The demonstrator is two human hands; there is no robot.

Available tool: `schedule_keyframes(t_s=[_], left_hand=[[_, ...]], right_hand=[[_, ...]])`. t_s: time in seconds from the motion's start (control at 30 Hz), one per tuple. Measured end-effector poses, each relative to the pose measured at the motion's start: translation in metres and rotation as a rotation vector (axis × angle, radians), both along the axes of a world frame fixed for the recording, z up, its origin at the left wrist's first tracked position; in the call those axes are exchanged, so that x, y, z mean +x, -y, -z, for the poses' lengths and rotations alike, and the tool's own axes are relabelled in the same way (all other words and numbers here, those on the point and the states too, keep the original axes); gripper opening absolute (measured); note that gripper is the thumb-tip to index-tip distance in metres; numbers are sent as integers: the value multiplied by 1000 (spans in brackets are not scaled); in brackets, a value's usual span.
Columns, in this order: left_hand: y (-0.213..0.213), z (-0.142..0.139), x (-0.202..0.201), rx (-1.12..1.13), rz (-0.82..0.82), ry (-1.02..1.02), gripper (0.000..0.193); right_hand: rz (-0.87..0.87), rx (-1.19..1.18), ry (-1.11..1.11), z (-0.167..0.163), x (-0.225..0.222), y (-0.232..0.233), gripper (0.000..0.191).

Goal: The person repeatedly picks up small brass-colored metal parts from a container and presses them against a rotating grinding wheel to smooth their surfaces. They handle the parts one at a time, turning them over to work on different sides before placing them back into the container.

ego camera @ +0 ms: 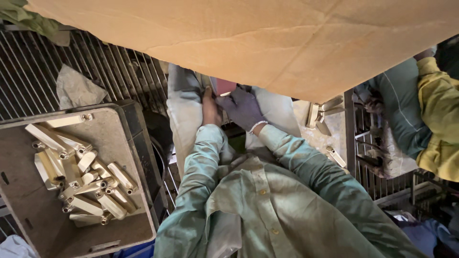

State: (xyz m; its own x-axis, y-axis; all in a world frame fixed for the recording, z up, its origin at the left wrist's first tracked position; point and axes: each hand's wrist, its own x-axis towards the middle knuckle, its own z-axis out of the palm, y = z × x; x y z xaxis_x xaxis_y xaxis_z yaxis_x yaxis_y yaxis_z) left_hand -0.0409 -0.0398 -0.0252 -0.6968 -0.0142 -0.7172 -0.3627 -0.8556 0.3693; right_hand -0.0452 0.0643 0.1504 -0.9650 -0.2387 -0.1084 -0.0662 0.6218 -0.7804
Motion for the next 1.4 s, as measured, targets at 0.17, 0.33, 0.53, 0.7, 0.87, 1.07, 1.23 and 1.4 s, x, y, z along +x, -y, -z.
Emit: schedule_keyframes(t_s=[0.17,0.33,0.53,0.7,0.87,1.07,1.23,1.4], left_hand=[[-1,-8,1,90,-38,-31,41],[-7,-29,14,74,-40,-60,39],[-13,-34,38,-30,-44,-120,33],[-19,-50,62,-61,-62,-223,32],[-11,-113,94,-117,102,-270,39],[9,-199,136,-64,130,-703,43],[14,-223,144,-141,141,-765,46],[15,-220,142,-161,141,-763,44]], right_hand=[[23,-40,50,-3,4,0,35],[67,32,64,-13,27,-7,37],[97,67,71,-36,52,-17,42],[32,19,-11,-64,77,-35,41],[-90,60,-181,-96,121,-67,49],[-280,-48,17,-114,154,-97,65],[-304,-43,-28,-112,160,-96,65],[-305,-66,-99,-113,161,-94,64]])
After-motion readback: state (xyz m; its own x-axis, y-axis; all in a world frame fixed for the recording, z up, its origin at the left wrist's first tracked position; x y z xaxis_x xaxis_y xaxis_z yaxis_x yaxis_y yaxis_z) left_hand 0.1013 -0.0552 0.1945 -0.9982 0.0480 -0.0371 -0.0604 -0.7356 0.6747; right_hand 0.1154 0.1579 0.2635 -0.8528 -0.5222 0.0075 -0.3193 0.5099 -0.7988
